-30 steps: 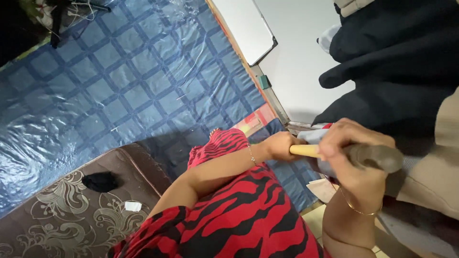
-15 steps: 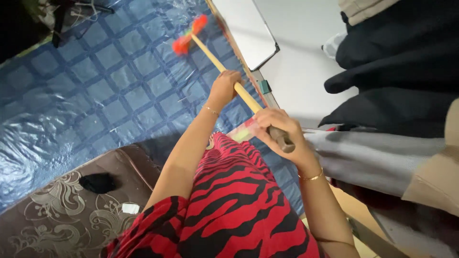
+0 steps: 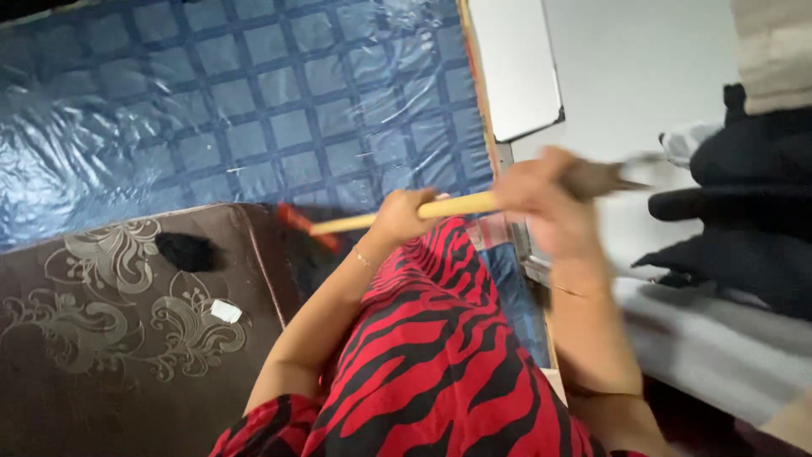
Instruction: Sweeping the floor with a broom.
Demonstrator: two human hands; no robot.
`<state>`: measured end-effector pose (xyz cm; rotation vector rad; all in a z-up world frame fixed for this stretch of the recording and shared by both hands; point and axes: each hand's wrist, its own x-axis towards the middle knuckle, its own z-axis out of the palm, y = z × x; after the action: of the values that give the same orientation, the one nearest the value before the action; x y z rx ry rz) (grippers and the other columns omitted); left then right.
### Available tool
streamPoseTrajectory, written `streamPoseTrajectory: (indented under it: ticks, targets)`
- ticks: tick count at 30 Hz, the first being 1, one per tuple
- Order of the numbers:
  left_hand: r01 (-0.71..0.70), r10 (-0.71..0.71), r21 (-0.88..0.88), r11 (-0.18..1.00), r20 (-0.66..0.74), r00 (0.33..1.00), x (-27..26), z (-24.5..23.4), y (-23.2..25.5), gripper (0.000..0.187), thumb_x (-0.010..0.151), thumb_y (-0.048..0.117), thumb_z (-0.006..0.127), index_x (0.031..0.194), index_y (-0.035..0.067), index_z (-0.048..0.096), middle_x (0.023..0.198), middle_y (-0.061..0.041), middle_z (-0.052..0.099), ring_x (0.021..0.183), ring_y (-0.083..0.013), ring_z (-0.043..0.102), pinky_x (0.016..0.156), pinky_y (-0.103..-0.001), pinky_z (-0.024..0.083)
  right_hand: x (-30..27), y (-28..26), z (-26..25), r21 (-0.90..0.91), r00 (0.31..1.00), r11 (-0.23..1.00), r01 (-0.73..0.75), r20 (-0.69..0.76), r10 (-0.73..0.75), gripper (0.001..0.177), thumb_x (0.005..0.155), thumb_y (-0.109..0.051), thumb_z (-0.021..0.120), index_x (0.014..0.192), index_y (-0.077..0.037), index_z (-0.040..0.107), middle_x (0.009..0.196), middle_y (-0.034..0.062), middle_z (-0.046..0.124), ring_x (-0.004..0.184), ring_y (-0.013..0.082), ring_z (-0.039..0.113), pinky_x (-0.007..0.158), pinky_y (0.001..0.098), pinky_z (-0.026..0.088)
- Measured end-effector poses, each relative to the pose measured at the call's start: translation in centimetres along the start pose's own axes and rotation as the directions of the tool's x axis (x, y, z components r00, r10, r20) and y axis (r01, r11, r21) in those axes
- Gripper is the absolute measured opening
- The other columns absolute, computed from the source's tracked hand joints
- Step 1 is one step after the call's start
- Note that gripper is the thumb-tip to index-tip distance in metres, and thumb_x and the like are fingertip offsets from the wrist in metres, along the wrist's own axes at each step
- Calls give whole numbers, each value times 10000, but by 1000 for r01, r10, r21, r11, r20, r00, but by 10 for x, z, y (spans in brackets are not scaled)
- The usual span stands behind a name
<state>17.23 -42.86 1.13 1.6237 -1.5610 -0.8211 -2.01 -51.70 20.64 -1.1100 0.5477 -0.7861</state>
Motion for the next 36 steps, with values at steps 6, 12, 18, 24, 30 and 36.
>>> streamPoseTrajectory:
  ticks: [6,12,18,24,30,36]
  targets:
    - [70,-61,96,993,-94,994,19,-11,-40,256,789,361,730,933,150,754,767,-155,724,724,-385,707,655,-478,557,64,2,19,23,986,999,-34,166,30,321,1039,-85,628,776,-83,444,682,44,495,673,192,526,708,363,465]
    - [-164,204,134,977,-378,903,142,-55,-53,243,914,225,735,778,65,614,682,-159,645,665,-368,664,613,-458,514,131,-29,60,-422,873,835,353,471,-131,227,881,-75,772,763,-45,581,768,75,606,737,218,593,685,328,484]
    - [-201,117,-148,968,-445,888,203,-85,-156,243,895,96,739,759,65,540,705,-116,560,640,-292,559,634,-371,500,211,78,87,-493,702,658,569,708,-76,292,769,-158,862,735,-115,576,732,49,607,736,302,598,718,413,486]
    - [-109,98,-7,994,-396,913,207,-144,-116,246,860,118,768,732,57,567,718,-127,606,725,-340,622,677,-403,512,256,11,114,-333,560,673,660,816,-144,320,806,-226,869,799,-109,571,763,57,598,795,300,581,796,417,489]
    - [203,-260,-284,937,-179,949,153,-195,-42,219,782,229,749,918,58,753,737,-155,727,648,-169,706,632,-393,549,299,-44,119,42,726,986,159,672,-146,353,976,-232,788,809,-122,498,778,-10,561,733,140,495,782,341,461]
    - [449,-454,-108,887,-31,890,74,-122,-194,266,835,287,679,807,27,726,732,-224,700,678,-314,759,619,-443,552,334,47,108,-334,772,912,-240,504,388,212,964,-138,681,793,-76,572,761,10,630,739,93,580,684,270,481]
